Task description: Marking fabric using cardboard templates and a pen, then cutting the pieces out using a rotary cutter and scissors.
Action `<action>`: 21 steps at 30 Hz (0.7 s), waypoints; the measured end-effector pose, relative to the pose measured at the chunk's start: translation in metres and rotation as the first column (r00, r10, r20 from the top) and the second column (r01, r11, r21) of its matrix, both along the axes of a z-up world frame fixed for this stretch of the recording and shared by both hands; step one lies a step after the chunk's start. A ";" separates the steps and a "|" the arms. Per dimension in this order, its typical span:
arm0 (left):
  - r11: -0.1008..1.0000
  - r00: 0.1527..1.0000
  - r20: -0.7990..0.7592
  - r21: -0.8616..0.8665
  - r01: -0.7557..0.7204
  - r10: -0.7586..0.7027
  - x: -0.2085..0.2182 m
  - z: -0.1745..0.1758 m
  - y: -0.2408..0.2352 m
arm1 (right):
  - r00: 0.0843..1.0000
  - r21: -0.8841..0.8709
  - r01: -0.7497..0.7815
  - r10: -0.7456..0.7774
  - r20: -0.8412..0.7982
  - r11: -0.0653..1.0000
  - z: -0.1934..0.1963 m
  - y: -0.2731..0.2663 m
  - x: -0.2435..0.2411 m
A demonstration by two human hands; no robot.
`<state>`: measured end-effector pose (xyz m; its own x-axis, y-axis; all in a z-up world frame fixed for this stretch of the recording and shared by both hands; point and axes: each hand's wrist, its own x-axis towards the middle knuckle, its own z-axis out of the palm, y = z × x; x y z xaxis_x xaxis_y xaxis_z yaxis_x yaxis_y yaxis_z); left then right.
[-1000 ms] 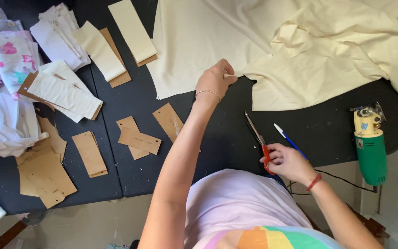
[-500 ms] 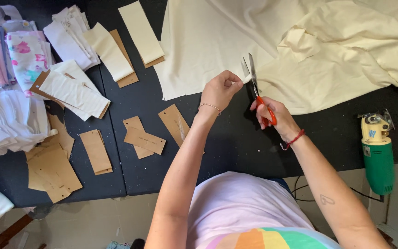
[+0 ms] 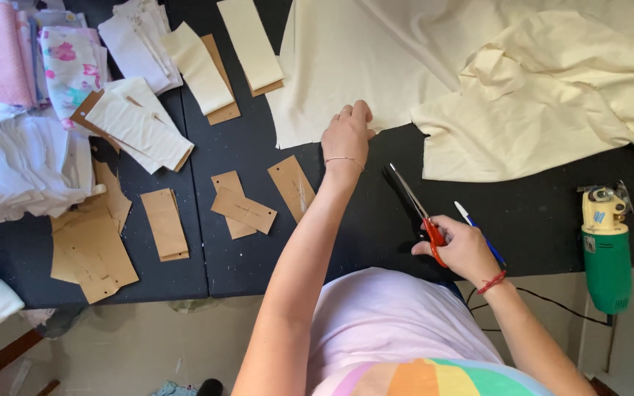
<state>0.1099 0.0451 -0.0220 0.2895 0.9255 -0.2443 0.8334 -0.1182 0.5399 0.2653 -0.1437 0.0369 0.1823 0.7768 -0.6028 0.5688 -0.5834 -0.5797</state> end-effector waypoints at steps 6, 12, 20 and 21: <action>0.996 0.997 0.068 0.084 0.030 -0.036 -0.018 -0.026 -0.024 | 0.964 0.050 -0.134 0.118 0.240 0.990 -0.004 -0.029 -0.021; 0.929 0.679 0.733 0.235 -0.285 0.023 -0.158 0.065 -0.148 | 0.891 0.077 -0.334 0.288 0.351 0.940 -0.049 -0.052 -0.007; 0.304 0.437 0.373 0.365 -0.880 0.818 -0.343 -0.034 -0.294 | 0.822 0.062 -0.459 0.397 0.408 0.886 -0.050 -0.046 -0.026; 0.233 0.335 0.317 0.320 -0.918 0.887 -0.360 -0.050 -0.300 | 0.804 0.025 -0.471 0.418 0.422 0.882 -0.049 -0.049 -0.023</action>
<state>-0.2503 -0.2549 -0.0716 -0.8041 0.5699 0.1695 0.5012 0.4965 0.7087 0.2424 -0.1925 -0.0116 -0.0014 0.8930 -0.4500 0.9424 -0.1494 -0.2994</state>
